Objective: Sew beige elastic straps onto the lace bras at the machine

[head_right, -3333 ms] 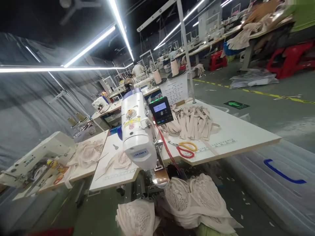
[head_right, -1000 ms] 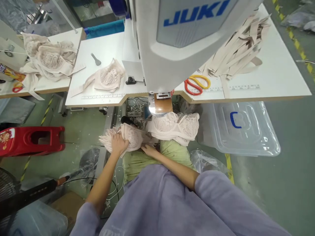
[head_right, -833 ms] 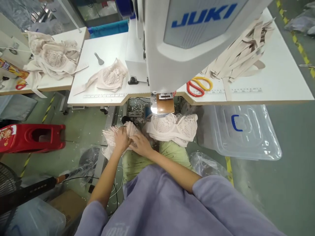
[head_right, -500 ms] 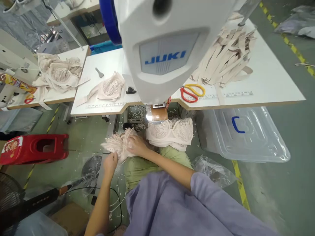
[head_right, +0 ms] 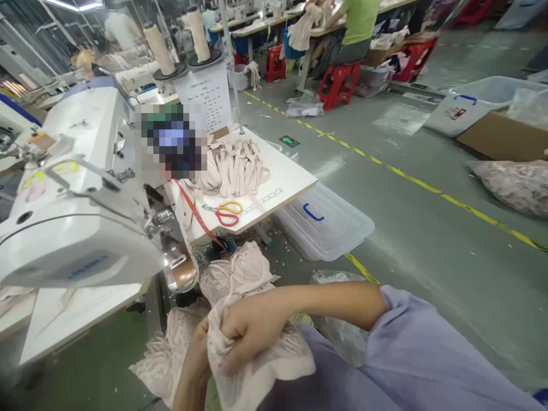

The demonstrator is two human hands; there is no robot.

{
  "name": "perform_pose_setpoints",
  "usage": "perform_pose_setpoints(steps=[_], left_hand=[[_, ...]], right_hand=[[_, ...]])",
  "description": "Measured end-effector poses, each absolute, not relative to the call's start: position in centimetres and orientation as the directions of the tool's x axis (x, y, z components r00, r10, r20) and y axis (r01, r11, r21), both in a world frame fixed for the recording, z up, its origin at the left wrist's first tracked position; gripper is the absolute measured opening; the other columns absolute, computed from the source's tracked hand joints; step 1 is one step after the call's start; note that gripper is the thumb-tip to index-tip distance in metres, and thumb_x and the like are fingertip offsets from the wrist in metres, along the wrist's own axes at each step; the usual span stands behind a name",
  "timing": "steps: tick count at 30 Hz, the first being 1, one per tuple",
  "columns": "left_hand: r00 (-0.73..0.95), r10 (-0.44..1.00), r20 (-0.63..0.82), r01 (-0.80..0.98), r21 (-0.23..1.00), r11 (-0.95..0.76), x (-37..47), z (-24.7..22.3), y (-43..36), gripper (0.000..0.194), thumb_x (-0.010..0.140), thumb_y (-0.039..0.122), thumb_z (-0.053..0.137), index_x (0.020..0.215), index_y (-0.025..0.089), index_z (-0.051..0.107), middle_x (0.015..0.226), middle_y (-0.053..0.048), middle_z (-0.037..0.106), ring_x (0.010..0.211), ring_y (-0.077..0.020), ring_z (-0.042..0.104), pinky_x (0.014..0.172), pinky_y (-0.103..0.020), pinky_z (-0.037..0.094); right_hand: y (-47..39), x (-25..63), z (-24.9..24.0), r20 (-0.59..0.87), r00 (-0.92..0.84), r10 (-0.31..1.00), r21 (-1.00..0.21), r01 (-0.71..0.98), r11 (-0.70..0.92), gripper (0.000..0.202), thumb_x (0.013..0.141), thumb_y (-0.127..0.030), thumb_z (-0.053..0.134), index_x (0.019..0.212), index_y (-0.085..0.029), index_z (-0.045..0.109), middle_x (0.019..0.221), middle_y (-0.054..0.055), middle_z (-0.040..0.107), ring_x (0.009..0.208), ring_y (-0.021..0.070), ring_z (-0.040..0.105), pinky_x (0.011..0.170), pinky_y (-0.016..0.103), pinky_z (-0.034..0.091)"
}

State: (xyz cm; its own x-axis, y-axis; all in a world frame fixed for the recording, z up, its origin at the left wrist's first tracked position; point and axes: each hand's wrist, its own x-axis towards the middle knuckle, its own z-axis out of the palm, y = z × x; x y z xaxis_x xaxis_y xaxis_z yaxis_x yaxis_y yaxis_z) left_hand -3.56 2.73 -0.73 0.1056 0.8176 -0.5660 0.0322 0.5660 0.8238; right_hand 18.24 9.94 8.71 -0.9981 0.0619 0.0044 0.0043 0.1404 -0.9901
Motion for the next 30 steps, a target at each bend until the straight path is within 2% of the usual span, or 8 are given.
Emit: perform_pose_setpoints(steps=[3, 5, 6, 8, 14, 22, 27, 30], left_hand=[[0.091, 0.888, -0.451, -0.039, 0.889, 0.455, -1.0, -0.8, 4.4, 0.047, 0.077, 0.061, 0.066, 0.097, 0.018, 0.066, 0.087, -0.006, 0.068, 0.081, -0.0213, 0.063, 0.077, -0.032, 0.049], [0.068, 0.916, -0.395, 0.002, 0.919, 0.395, -0.1, -0.6, 5.0, 0.040, 0.080, 0.057, 0.067, 0.083, 0.017, 0.063, 0.077, -0.001, 0.063, 0.074, -0.0163, 0.057, 0.072, -0.026, 0.045], [0.067, 0.923, -0.379, 0.036, 0.925, 0.377, 0.3, -0.5, 5.1, 0.039, 0.081, 0.055, 0.068, 0.075, 0.017, 0.061, 0.071, 0.000, 0.059, 0.071, -0.0146, 0.054, 0.069, -0.024, 0.043], [0.079, 0.931, -0.355, 0.093, 0.933, 0.348, 1.2, -0.2, 5.1, 0.042, 0.084, 0.055, 0.066, 0.068, 0.017, 0.058, 0.065, 0.002, 0.052, 0.067, -0.0132, 0.048, 0.065, -0.023, 0.039], [-0.069, 0.978, -0.199, 0.308, 0.928, 0.211, 2.2, 0.8, 4.6, 0.047, 0.093, 0.061, 0.046, 0.072, 0.020, 0.052, 0.064, 0.002, 0.048, 0.063, -0.0146, 0.046, 0.061, -0.024, 0.039], [-0.049, 0.991, -0.125, 0.368, 0.920, 0.135, 1.7, 0.8, 4.2, 0.040, 0.096, 0.045, 0.050, 0.124, 0.017, 0.057, 0.090, -0.007, 0.069, 0.082, -0.0199, 0.066, 0.073, -0.029, 0.052], [-0.002, 0.999, 0.037, 0.438, 0.898, -0.032, 0.7, 0.9, 3.8, 0.029, 0.099, 0.029, 0.046, 0.113, 0.020, 0.069, 0.114, -0.011, 0.072, 0.109, -0.0223, 0.067, 0.093, -0.034, 0.052], [-0.028, 0.998, 0.062, 0.480, 0.876, -0.041, -0.4, 1.5, 3.2, 0.029, 0.099, 0.026, 0.045, 0.113, 0.020, 0.069, 0.111, -0.010, 0.073, 0.106, -0.0213, 0.068, 0.090, -0.034, 0.054]], right_hand=[[13.8, 21.8, 7.9, -0.231, -0.972, 0.046, -0.941, 0.235, 0.243, 0.033, 0.086, -0.047, 0.068, 0.086, -0.014, 0.071, 0.067, -0.003, 0.066, 0.064, 0.0114, 0.057, 0.063, 0.020, 0.043], [18.3, 22.9, 6.9, -0.305, -0.811, 0.499, -0.791, 0.508, 0.341, 0.034, 0.085, -0.049, 0.069, 0.086, -0.015, 0.072, 0.069, -0.002, 0.067, 0.064, 0.0119, 0.056, 0.061, 0.022, 0.039], [21.0, 23.1, 6.4, -0.221, -0.564, 0.795, -0.682, 0.673, 0.288, 0.035, 0.085, -0.051, 0.068, 0.087, -0.016, 0.072, 0.076, 0.001, 0.070, 0.069, 0.0133, 0.059, 0.064, 0.023, 0.040], [26.8, 22.8, 5.6, -0.097, -0.292, 0.952, -0.612, 0.772, 0.174, 0.043, 0.098, -0.049, 0.047, 0.112, -0.013, 0.067, 0.108, 0.012, 0.069, 0.092, 0.0200, 0.060, 0.074, 0.027, 0.041], [38.1, 21.1, 3.8, 0.030, 0.037, 0.999, -0.596, 0.803, -0.012, 0.032, 0.094, -0.034, 0.053, 0.109, -0.010, 0.069, 0.121, 0.018, 0.060, 0.110, 0.0267, 0.053, 0.090, 0.032, 0.040], [38.5, 19.8, 1.1, 0.091, 0.176, 0.980, -0.711, 0.701, -0.060, 0.034, 0.083, -0.038, 0.067, 0.100, -0.009, 0.068, 0.118, 0.020, 0.058, 0.114, 0.0308, 0.047, 0.098, 0.039, 0.036], [37.6, 18.8, 3.7, 0.139, 0.230, 0.963, -0.873, 0.488, 0.009, 0.016, 0.092, -0.031, 0.053, 0.089, -0.016, 0.059, 0.100, 0.009, 0.061, 0.096, 0.0197, 0.052, 0.087, 0.031, 0.043], [34.7, 18.8, 5.8, 0.118, 0.236, 0.964, -0.959, 0.278, 0.049, 0.025, 0.099, -0.041, 0.039, 0.088, -0.021, 0.050, 0.083, 0.000, 0.053, 0.067, 0.0113, 0.046, 0.060, 0.021, 0.043]])
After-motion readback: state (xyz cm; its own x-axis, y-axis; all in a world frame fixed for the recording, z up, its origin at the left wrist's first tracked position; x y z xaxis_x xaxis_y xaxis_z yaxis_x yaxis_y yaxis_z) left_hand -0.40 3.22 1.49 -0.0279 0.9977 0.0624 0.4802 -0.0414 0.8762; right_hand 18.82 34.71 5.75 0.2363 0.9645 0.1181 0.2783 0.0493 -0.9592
